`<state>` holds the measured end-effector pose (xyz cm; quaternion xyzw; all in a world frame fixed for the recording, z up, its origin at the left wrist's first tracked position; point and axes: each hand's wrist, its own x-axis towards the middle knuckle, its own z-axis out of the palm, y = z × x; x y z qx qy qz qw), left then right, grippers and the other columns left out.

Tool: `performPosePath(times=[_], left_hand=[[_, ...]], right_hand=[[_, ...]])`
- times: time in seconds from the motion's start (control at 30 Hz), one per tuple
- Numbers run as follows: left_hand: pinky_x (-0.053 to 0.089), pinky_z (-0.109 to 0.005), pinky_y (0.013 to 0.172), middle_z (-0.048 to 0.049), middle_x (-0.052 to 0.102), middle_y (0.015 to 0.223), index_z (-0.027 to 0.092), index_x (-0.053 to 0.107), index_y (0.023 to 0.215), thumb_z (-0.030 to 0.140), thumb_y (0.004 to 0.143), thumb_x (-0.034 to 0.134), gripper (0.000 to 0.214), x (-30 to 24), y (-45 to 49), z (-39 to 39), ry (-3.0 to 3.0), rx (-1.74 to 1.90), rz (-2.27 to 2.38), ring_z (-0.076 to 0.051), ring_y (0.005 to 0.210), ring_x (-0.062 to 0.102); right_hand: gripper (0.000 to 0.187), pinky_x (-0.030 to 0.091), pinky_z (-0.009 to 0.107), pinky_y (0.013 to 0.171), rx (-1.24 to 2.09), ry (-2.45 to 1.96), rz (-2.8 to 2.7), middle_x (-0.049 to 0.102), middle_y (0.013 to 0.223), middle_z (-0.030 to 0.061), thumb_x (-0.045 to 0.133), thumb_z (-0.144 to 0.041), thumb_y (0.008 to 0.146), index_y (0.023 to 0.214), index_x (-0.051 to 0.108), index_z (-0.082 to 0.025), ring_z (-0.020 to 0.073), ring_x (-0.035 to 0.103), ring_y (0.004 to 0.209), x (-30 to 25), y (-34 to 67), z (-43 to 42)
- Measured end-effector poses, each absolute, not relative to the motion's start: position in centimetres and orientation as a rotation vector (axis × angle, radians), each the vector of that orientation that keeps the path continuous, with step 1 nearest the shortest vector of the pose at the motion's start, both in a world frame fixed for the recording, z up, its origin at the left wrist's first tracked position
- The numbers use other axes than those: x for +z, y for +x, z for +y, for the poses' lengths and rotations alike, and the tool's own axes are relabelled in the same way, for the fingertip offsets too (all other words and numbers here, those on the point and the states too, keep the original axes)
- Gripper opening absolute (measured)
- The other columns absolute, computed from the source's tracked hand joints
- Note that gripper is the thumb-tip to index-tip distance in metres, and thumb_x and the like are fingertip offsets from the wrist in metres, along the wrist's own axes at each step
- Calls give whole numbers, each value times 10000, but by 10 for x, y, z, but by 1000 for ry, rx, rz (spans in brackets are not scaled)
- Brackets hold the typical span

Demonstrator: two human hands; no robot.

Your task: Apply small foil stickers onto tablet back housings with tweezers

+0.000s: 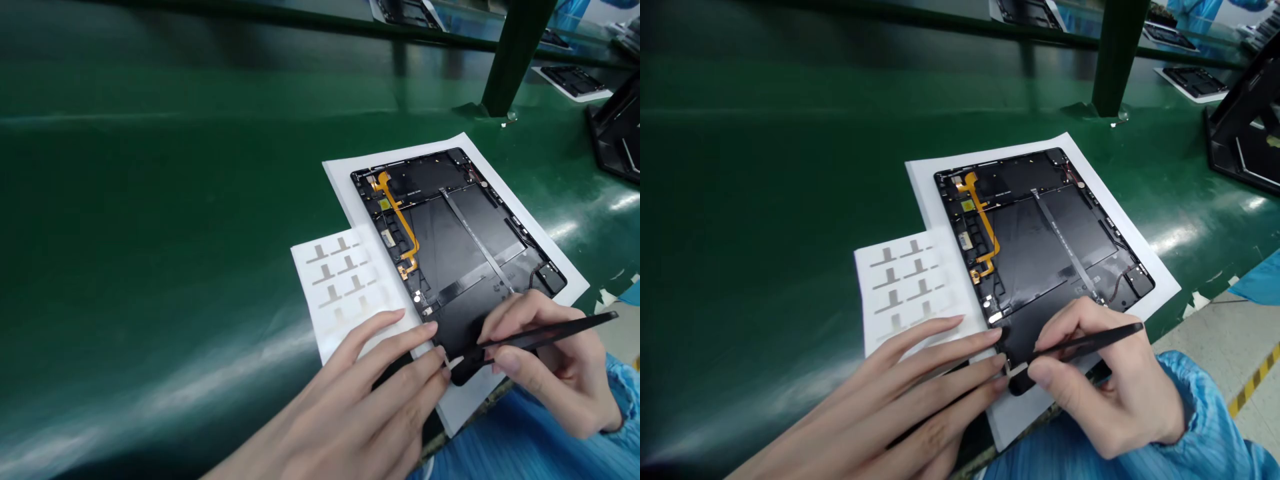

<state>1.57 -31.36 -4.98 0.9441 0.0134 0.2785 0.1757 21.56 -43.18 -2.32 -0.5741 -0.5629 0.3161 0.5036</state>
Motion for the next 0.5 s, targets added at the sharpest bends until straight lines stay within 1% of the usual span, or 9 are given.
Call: performPosePath(times=[0.1,0.23,0.3,0.5], left_hand=[[179,-329,1280,44,730,1124,185,690,1096,15,905,437,360,-54,12,-315,2685,752,45,-160,1302,518],[248,-453,1268,4,722,1175,224,698,1151,96,949,488,319,-65,4,-322,2698,672,86,-214,1356,503],[257,-493,1263,-4,715,1200,241,704,1157,129,957,521,294,-69,0,-325,2697,653,113,-237,1372,491],[288,-499,1254,-3,706,1225,263,714,1145,151,956,552,272,-71,-2,-326,2696,643,100,-240,1344,521]], right_hand=[[123,538,224,649,771,-1353,-1399,655,822,-7,646,-122,910,939,580,-221,131,647,717,-22,218,-426],[122,542,230,622,742,-1328,-1421,658,809,11,638,-97,897,909,575,-201,133,643,694,-22,217,-423],[114,552,232,605,711,-1323,-1447,659,799,21,630,-95,898,905,573,-194,137,647,683,-22,216,-423],[109,562,229,578,654,-1325,-1539,655,772,30,581,-88,906,901,548,-192,137,642,652,-18,214,-419]])
